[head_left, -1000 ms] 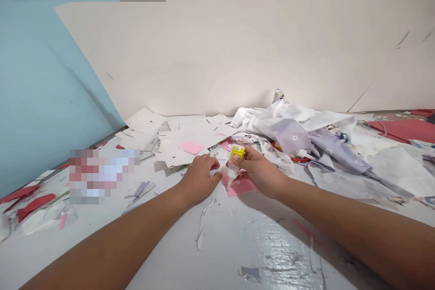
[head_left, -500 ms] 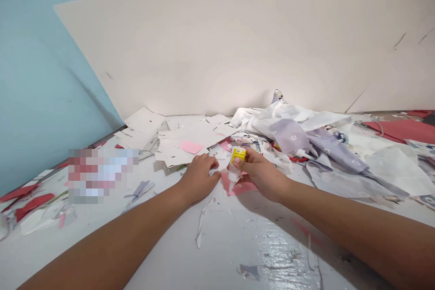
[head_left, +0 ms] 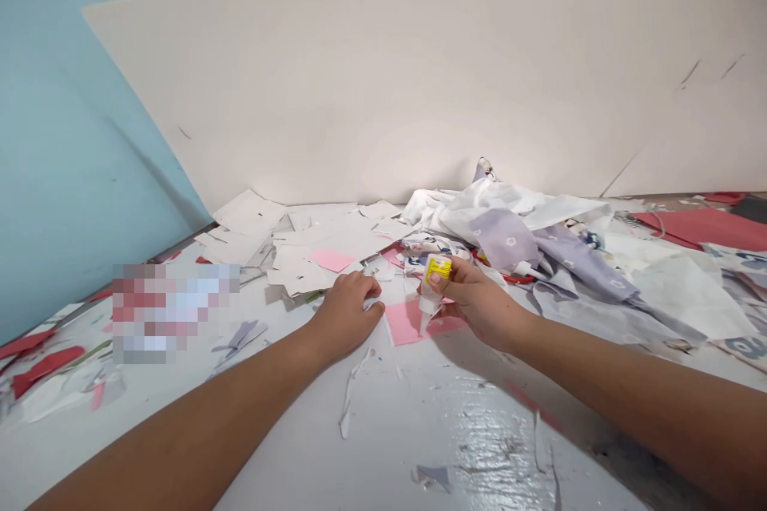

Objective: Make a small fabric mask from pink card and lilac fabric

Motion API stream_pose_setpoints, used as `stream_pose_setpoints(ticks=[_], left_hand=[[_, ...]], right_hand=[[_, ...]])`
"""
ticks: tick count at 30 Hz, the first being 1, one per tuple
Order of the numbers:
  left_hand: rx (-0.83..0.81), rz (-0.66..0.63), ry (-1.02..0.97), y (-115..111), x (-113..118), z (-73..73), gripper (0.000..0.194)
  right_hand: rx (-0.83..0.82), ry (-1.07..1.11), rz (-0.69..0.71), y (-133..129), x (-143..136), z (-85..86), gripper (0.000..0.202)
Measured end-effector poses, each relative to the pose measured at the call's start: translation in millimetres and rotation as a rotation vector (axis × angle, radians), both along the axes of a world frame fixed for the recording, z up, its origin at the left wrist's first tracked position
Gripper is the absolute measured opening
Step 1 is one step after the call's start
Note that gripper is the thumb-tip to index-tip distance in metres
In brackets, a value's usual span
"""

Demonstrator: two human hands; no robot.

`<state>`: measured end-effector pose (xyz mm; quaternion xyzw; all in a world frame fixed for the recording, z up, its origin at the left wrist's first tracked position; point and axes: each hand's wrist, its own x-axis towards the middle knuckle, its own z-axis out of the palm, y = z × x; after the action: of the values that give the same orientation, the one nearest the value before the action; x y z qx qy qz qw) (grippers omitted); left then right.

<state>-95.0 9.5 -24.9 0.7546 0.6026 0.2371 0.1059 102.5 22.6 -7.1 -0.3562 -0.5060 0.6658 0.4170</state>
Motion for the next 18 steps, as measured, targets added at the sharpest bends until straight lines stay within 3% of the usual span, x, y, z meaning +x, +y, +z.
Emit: stream_pose_setpoints(ticks=[8, 18], left_hand=[[-0.026, 0.006, -0.02, -1.9, 2.0, 2.6, 0.011], [-0.05, 0.014, -0.033, -3.6, 2.5, 4.1, 0.012]], right_hand=[[0.024, -0.063, -0.077, 6.9, 21.0, -6.6, 0.02], [0.032, -0.095, -0.139, 7.7, 38.3, -1.2, 0.018]])
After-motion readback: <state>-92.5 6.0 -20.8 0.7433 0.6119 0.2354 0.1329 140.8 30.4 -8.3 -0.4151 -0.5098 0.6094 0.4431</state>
